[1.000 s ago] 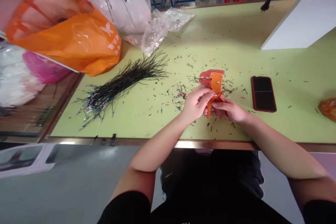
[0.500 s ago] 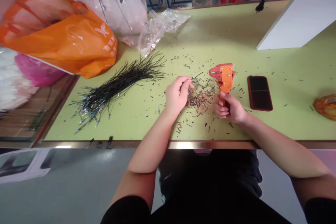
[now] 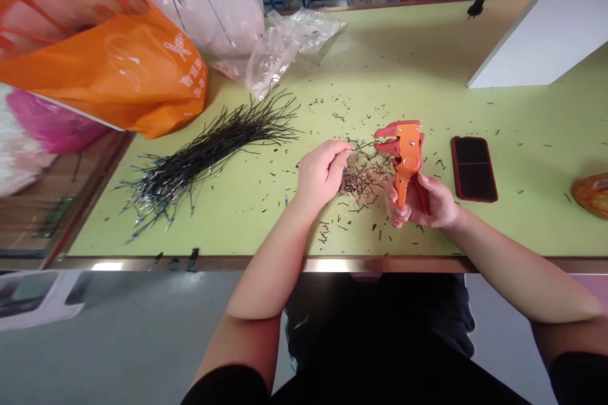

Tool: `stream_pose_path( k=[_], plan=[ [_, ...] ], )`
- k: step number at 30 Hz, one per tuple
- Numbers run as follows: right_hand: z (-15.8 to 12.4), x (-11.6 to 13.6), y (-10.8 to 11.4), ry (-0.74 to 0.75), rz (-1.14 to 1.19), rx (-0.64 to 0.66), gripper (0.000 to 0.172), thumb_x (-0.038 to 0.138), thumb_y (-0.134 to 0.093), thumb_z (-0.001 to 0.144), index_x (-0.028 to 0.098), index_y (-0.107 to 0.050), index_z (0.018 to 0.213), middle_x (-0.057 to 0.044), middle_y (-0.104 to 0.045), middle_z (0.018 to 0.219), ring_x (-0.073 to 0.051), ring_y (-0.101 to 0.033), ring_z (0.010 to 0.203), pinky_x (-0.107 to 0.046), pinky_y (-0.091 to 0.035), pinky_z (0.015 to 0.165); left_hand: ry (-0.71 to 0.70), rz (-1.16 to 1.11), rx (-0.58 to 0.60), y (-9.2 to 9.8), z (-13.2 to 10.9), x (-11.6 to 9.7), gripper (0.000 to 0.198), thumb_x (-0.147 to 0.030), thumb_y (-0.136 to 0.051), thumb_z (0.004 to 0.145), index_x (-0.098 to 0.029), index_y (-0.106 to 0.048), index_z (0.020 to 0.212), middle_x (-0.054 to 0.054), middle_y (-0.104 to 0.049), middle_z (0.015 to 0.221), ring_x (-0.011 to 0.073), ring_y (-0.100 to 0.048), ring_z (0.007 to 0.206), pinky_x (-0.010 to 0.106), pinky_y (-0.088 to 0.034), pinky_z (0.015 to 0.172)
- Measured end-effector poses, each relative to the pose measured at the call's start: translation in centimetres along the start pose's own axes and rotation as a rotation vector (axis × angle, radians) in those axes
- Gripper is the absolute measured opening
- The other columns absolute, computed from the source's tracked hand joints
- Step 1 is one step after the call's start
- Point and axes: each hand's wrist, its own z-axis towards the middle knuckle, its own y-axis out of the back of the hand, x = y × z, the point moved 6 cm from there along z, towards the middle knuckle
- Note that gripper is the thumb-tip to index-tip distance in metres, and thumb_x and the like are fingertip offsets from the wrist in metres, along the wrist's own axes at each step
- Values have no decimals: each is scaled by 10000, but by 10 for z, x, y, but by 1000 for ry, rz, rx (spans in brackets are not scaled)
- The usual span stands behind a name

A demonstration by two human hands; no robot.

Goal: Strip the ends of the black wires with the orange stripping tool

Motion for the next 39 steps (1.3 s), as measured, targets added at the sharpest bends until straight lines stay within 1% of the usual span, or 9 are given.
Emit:
stream_pose_path(
  k=[3, 9, 12, 14, 18, 23, 29, 34, 39],
  plan=[
    [-1, -2, -1, -23, 13, 16, 559, 743, -690, 903, 190, -651, 979, -4, -634, 725, -161, -580, 600, -343, -569, 634, -39, 11, 24, -2, 0, -4, 323, -389, -474, 1137, -226, -730, 1026, 8, -756, 826, 128, -676, 689, 266, -535, 683],
    [-4, -6, -5, -78, 14, 37, 654, 797, -708, 850, 175, -701, 1050, -62, -728, 824, -209, -705, 687, -345, -594, 656, -63, 66, 68, -5, 1, -6, 283, -324, -478, 1129, -227, -715, 1010, 4, -735, 809, 138, -668, 705, 276, -498, 671],
    [-5, -9, -6, -108, 9, 32, 676, 808, -723, 831, 175, -701, 1066, -83, -758, 868, -216, -724, 700, -343, -598, 666, -91, 64, 74, -4, 0, -8, 264, -311, -487, 1126, -226, -715, 1021, 11, -748, 843, 138, -676, 718, 277, -500, 672],
    [-5, -10, -6, -113, 7, 33, 653, 786, -728, 848, 168, -704, 1058, -80, -756, 847, -210, -719, 689, -339, -599, 670, -96, 66, 84, -4, 0, -8, 266, -306, -480, 1127, -228, -713, 1023, 14, -757, 860, 140, -683, 728, 279, -502, 676],
    [-5, -11, -11, -57, 19, 50, 548, 709, -700, 931, 165, -703, 987, -32, -688, 719, -171, -655, 622, -308, -589, 651, -112, 88, 91, -4, 0, -9, 301, -330, -459, 1139, -227, -709, 1005, 15, -759, 860, 139, -683, 729, 277, -493, 664],
    [-4, -9, -16, -11, 4, 44, 480, 644, -663, 1000, 173, -663, 903, 15, -605, 643, -139, -572, 547, -278, -540, 582, -153, 90, 46, -2, 0, -13, 289, -316, -471, 1140, -215, -701, 997, 6, -750, 830, 125, -671, 710, 255, -491, 663],
    [-4, -11, -20, -33, 7, 36, 536, 698, -657, 987, 195, -576, 820, 69, -504, 592, -92, -396, 459, -247, -482, 500, -136, 147, 83, -3, 1, -14, 334, -316, -440, 1141, -203, -706, 975, 16, -762, 833, 128, -683, 722, 251, -496, 668],
    [-1, -18, -19, 5, -25, -25, 576, 745, -634, 975, 220, -513, 771, 111, -376, 546, -75, -254, 408, -204, -328, 396, -113, 249, 70, -5, -2, -13, 352, -317, -439, 1133, -206, -704, 932, 16, -752, 784, 133, -664, 679, 250, -479, 639],
    [-1, -23, -20, 47, -70, -74, 583, 745, -670, 952, 227, -494, 750, 121, -346, 522, -67, -200, 394, -194, -239, 365, -115, 236, 32, -2, -2, -19, 316, -267, -458, 1110, -207, -692, 907, -4, -721, 728, 123, -631, 622, 246, -450, 606]
  ],
)
